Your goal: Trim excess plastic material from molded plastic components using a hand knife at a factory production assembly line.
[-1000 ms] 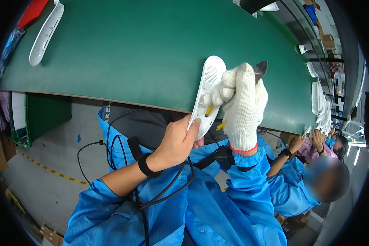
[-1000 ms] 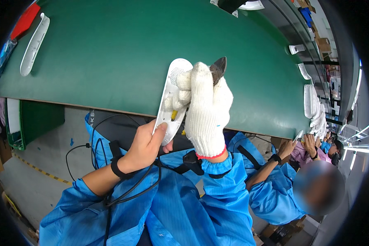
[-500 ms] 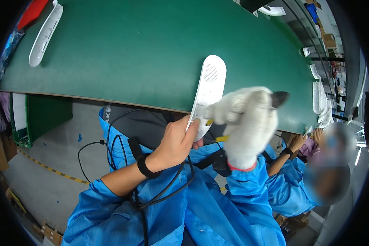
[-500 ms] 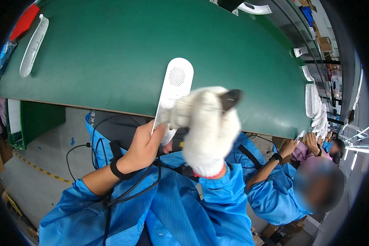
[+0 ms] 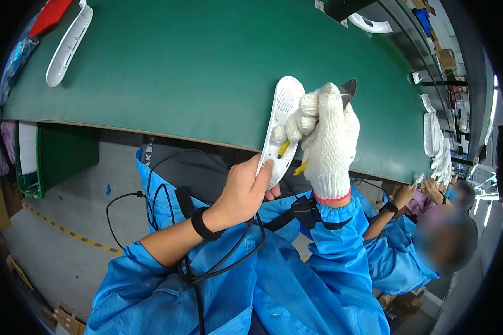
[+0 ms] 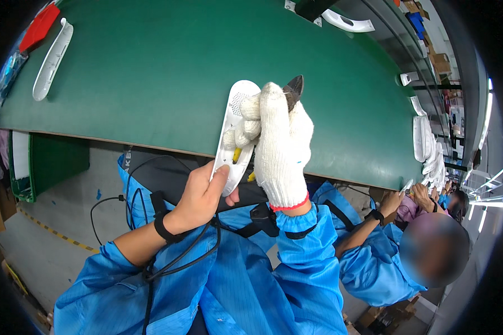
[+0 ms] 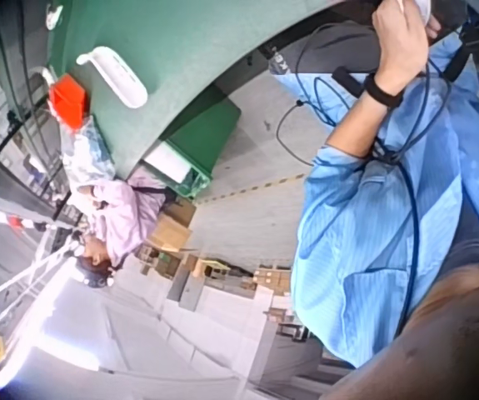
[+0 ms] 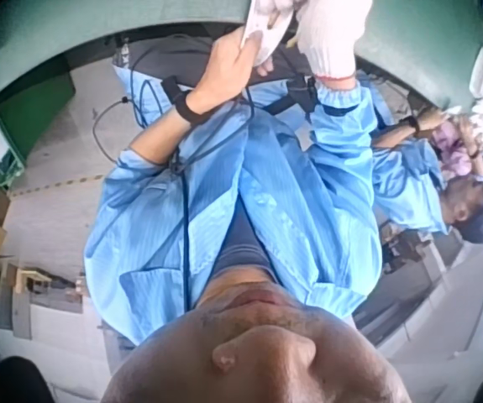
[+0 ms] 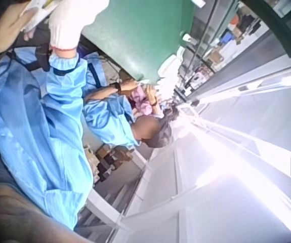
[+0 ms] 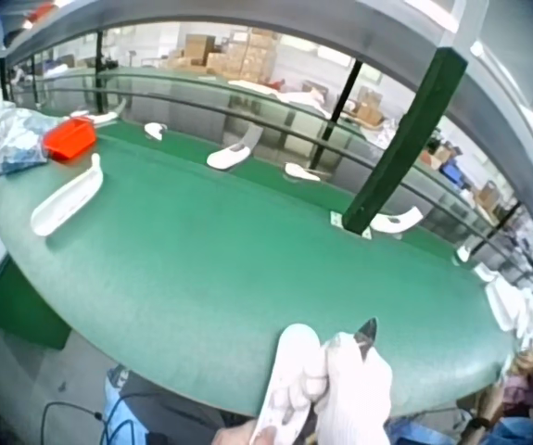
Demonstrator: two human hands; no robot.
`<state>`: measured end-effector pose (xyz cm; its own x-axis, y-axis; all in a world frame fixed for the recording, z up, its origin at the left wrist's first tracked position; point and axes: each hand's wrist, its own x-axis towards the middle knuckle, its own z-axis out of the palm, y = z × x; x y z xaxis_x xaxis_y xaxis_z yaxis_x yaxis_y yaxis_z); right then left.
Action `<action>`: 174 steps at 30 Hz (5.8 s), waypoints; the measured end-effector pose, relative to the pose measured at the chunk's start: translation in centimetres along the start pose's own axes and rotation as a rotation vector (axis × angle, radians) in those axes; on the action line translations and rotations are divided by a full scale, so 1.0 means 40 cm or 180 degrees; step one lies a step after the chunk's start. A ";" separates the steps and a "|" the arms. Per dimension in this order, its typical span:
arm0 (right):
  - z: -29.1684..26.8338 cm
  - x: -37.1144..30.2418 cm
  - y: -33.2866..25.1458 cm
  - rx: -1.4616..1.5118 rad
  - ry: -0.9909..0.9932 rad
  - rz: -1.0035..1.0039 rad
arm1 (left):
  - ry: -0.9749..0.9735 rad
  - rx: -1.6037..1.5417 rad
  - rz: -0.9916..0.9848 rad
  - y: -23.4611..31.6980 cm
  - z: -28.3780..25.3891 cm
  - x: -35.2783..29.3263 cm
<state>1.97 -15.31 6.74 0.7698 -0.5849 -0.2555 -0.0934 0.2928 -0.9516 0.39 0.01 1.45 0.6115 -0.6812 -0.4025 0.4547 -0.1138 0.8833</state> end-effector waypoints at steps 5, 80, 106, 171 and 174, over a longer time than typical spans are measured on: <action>0.009 0.001 0.006 0.0028 0.0138 0.0051 | 0.0026 -0.0032 -0.0043 -0.003 0.004 0.002; -0.226 0.384 -0.012 0.1656 -0.1033 0.0105 | 0.1127 0.2165 0.1368 0.692 -0.381 0.705; -0.071 0.134 -0.058 -0.0247 -0.0482 -0.0357 | 0.0060 0.3439 0.2187 0.342 -0.256 0.263; 0.217 0.106 0.049 0.0019 -0.0473 0.0226 | -0.1272 -0.2311 -0.0710 -0.045 -0.201 0.067; 0.201 0.118 0.049 0.0435 -0.0675 0.0377 | -0.1279 -0.2279 -0.0704 -0.050 -0.204 0.065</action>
<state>10.50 -11.44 5.04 0.8750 -0.3733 -0.3083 -0.1156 0.4573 -0.8818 6.34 4.36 -3.33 0.2454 -0.9176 -0.3126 0.9195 0.1182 0.3749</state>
